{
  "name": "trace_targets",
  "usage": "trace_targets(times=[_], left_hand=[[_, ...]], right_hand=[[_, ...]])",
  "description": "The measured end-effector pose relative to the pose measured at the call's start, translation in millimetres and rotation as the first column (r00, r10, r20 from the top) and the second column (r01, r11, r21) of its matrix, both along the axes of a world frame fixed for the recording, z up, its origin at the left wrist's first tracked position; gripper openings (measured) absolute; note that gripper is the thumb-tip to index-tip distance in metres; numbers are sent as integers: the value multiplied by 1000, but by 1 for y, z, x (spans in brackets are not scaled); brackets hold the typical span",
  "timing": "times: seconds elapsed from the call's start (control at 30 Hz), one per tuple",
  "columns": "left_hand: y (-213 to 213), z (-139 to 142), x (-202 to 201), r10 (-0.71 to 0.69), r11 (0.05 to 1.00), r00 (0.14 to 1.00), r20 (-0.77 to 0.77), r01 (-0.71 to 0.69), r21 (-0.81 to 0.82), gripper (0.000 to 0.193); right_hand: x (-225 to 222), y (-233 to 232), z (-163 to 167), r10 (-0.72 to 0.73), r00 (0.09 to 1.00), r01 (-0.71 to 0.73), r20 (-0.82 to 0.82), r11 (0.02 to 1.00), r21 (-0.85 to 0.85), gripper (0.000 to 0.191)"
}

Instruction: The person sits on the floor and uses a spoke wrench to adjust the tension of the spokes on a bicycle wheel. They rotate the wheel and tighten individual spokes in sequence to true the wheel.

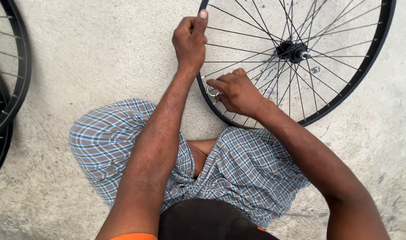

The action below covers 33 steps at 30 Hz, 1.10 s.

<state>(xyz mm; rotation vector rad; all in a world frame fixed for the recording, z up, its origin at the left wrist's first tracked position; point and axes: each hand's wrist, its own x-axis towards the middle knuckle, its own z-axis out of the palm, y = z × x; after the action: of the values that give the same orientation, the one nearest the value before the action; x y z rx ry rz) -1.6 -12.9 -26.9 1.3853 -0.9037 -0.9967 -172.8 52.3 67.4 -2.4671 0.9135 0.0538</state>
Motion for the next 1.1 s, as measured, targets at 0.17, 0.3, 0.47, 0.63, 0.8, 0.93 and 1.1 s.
trace_targets(times=[0.17,0.3,0.47,0.63,0.8,0.93,1.1], left_hand=[[-1,-1,3,-4,1000,999,-40,4,-11,56],[-1,-3,5,-6,1000,1000,-22,6,21,55],[1,-1,5,-18,1000,1000,-11,18,25,52],[1,1,1,-11,1000,999,-52,13,24,50],[0,1,-1,-25,998,998,-53,27,49,49],[-4,1,0,-14,997,999,-49,17,72,50],[-3,-1,3,-24,1000,999,-28,24,12,51]], right_hand=[[-12,8,-19,170,978,-117,119,926,-359,34],[-2,-5,-21,50,995,-46,83,998,-50,19],[32,-16,-15,-178,939,229,-295,962,148,33],[33,4,-4,-227,958,213,-173,972,-96,24],[-7,10,5,128,962,-49,243,951,-306,27],[-1,-5,2,32,999,-29,34,996,-86,20],[29,-27,-6,-168,903,299,-396,907,298,26]])
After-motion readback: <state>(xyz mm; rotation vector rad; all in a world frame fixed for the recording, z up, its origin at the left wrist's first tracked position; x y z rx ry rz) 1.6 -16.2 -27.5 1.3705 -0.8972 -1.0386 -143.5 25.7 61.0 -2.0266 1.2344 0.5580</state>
